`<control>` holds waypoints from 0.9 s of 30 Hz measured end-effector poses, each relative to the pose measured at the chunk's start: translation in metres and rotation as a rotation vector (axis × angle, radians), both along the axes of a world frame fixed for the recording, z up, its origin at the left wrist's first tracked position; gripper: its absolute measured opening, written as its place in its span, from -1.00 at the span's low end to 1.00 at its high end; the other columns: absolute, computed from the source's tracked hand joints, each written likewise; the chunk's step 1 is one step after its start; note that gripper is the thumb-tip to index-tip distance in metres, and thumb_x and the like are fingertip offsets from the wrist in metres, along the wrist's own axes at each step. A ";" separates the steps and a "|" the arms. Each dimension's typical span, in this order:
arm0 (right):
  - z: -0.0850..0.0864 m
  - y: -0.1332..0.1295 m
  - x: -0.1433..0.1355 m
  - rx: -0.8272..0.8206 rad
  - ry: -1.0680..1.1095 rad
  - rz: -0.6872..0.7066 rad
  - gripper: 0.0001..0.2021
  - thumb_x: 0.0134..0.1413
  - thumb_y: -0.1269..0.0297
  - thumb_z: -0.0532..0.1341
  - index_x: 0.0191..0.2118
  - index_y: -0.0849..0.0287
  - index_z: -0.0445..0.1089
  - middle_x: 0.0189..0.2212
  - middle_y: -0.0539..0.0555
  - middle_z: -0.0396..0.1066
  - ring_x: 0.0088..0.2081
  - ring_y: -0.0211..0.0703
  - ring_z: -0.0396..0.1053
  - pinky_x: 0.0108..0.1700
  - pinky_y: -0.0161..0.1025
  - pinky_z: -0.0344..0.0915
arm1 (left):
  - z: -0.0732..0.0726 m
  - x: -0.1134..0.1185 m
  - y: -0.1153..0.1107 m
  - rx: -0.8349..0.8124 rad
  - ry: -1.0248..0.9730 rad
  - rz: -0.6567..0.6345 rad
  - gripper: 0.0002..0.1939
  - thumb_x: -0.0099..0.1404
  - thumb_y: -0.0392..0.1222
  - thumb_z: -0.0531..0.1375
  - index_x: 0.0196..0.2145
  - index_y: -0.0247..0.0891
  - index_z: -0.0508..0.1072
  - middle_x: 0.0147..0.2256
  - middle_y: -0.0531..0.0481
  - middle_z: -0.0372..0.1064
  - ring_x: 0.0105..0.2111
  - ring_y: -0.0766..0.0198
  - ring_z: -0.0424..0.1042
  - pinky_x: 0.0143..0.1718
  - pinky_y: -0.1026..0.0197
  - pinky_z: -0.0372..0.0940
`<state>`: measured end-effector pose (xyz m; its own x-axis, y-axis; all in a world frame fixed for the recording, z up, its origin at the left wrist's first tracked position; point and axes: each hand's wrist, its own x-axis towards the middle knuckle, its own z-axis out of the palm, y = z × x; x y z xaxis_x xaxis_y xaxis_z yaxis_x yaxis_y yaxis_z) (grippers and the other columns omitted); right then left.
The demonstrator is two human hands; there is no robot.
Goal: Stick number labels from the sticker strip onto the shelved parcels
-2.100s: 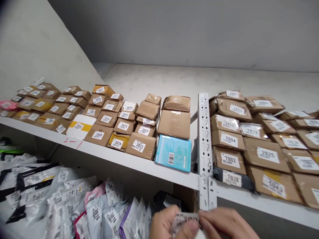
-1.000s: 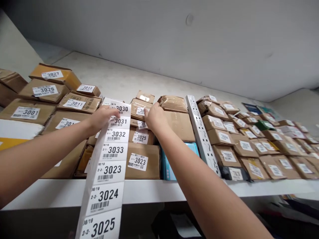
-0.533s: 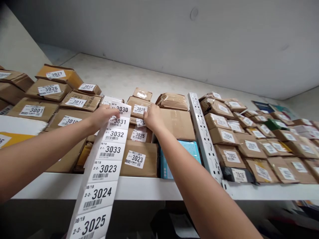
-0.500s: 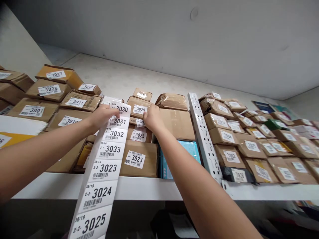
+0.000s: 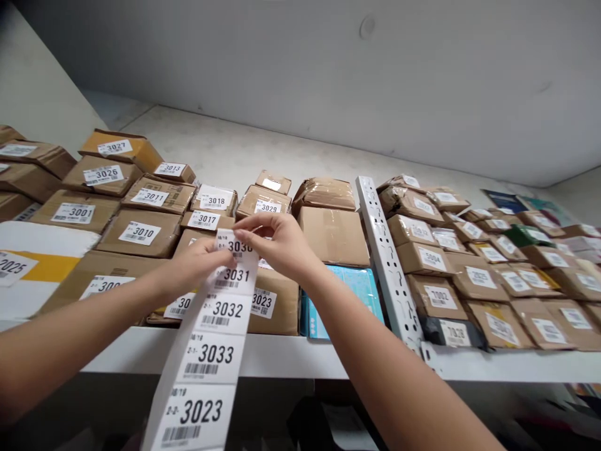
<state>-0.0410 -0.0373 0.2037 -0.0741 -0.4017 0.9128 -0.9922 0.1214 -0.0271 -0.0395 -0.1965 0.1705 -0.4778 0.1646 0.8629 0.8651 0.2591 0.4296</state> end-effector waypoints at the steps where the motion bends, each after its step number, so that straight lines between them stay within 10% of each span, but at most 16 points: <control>1: -0.003 0.000 0.000 -0.020 -0.001 0.000 -0.90 -0.06 0.29 0.29 -0.36 0.17 0.47 -0.38 0.03 0.49 -0.35 -0.25 0.41 -0.31 -0.26 0.38 | -0.004 -0.001 0.005 0.018 -0.057 -0.024 -0.88 0.07 -0.23 0.13 -0.57 -0.30 0.37 -0.60 0.01 0.37 -0.60 0.30 0.33 -0.55 0.26 0.19; 6: -0.012 0.005 -0.010 -0.174 -0.129 0.027 -0.84 -0.19 0.37 0.35 -0.36 0.17 0.45 -0.41 0.01 0.49 -0.39 -0.27 0.40 -0.30 -0.23 0.38 | -0.017 -0.008 0.020 0.206 -0.068 -0.213 -0.84 0.16 -0.13 0.21 -0.32 -0.26 0.41 -0.45 0.02 0.43 -0.50 0.31 0.40 -0.47 0.25 0.28; 14: -0.026 0.004 -0.022 -0.387 -0.059 -0.015 -0.93 -0.09 0.32 0.29 -0.43 0.19 0.41 -0.53 -0.02 0.42 -0.50 -0.31 0.32 -0.48 -0.29 0.27 | -0.018 -0.021 0.029 0.289 0.167 0.068 -0.62 0.24 0.05 0.11 -0.59 -0.26 0.27 -0.63 0.14 0.15 -0.62 0.43 0.10 -0.62 0.32 0.01; 17: -0.021 0.000 -0.026 -0.435 0.071 -0.066 -0.96 -0.07 0.36 0.28 -0.45 0.19 0.42 -0.52 -0.02 0.42 -0.47 -0.31 0.32 -0.39 -0.26 0.30 | -0.015 -0.023 0.029 0.353 0.179 -0.019 -0.68 0.20 0.03 0.17 -0.55 -0.24 0.31 -0.63 0.14 0.22 -0.62 0.42 0.16 -0.62 0.33 0.05; 23: 0.012 -0.007 -0.027 -0.467 0.280 -0.187 -0.97 -0.08 0.42 0.29 -0.47 0.19 0.44 -0.49 -0.01 0.44 -0.46 -0.31 0.33 -0.35 -0.26 0.30 | 0.001 -0.025 0.023 0.301 0.059 -0.150 -0.78 0.11 -0.07 0.28 -0.50 -0.30 0.43 -0.53 0.01 0.44 -0.57 0.34 0.38 -0.55 0.29 0.22; 27: 0.066 -0.008 -0.030 -0.597 0.364 -0.258 -0.97 -0.07 0.42 0.29 -0.47 0.21 0.44 -0.51 0.00 0.44 -0.46 -0.29 0.34 -0.31 -0.24 0.30 | -0.002 -0.027 0.023 0.205 0.079 -0.074 -0.75 0.06 -0.08 0.31 -0.57 -0.31 0.42 -0.55 -0.01 0.44 -0.55 0.30 0.39 -0.52 0.26 0.22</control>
